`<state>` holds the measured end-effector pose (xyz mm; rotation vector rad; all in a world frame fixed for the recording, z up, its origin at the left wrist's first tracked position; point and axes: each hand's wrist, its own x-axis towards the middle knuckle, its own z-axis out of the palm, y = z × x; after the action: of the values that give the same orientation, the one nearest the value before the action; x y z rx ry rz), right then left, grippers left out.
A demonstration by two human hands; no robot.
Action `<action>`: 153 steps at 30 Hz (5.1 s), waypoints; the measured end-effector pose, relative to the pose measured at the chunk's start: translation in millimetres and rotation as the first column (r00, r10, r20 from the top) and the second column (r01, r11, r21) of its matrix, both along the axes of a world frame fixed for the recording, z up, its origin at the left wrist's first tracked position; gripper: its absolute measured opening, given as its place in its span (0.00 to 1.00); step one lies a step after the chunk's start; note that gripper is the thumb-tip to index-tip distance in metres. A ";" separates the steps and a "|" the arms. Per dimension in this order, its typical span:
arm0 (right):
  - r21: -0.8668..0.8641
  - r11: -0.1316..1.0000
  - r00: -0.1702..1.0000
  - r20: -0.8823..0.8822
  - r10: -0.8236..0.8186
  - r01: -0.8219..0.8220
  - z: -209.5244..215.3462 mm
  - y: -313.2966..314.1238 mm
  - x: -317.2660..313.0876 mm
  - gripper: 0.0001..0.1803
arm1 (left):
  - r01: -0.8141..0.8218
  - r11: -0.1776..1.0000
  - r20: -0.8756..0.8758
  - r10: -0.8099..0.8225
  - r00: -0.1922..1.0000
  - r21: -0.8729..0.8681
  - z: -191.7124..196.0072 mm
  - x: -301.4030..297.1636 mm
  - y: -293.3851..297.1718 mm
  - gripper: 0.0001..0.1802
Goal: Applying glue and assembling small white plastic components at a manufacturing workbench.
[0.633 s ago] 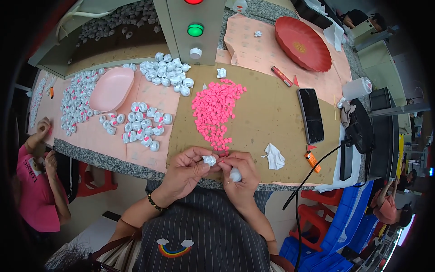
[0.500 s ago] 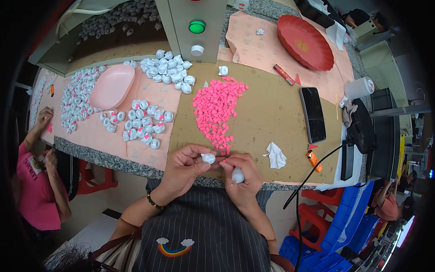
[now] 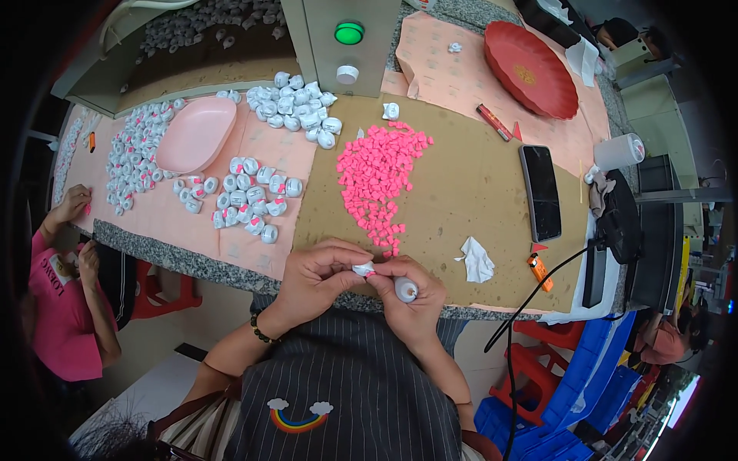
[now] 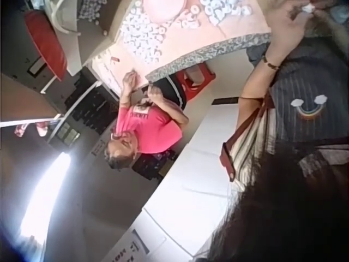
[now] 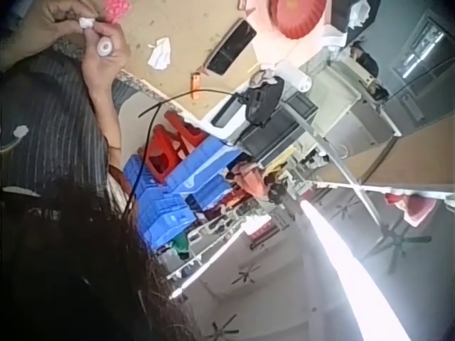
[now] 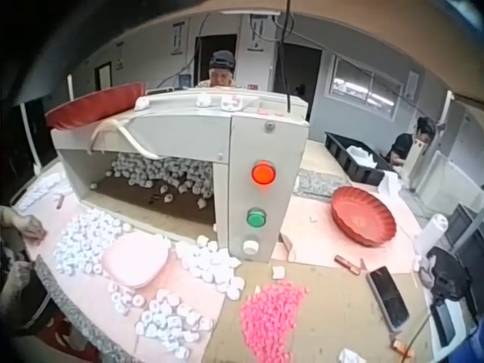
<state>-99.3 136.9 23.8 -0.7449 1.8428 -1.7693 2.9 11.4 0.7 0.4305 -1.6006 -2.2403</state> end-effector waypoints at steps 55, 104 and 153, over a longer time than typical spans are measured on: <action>0.038 0.967 0.914 -0.318 0.251 -0.252 -10.2 -12.0 0.1 0.11 | -0.228 0.468 -0.108 0.271 0.957 -0.854 12.7 18.7 -28.5 0.12; -0.201 0.972 0.986 0.138 -0.092 0.119 -14.1 30.9 -26.6 0.16 | -0.053 0.752 0.047 0.110 0.993 -0.657 41.0 -47.7 -71.6 0.11; -0.060 0.998 0.780 -0.625 -0.031 -0.009 18.3 20.2 -16.5 0.19 | -0.116 0.941 0.088 0.150 0.985 -0.317 -4.1 -0.5 -0.2 0.23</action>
<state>-115.8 157.1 42.1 -1.4985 2.2002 -1.7081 2.4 11.3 -3.3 0.5640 -1.8815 -1.8506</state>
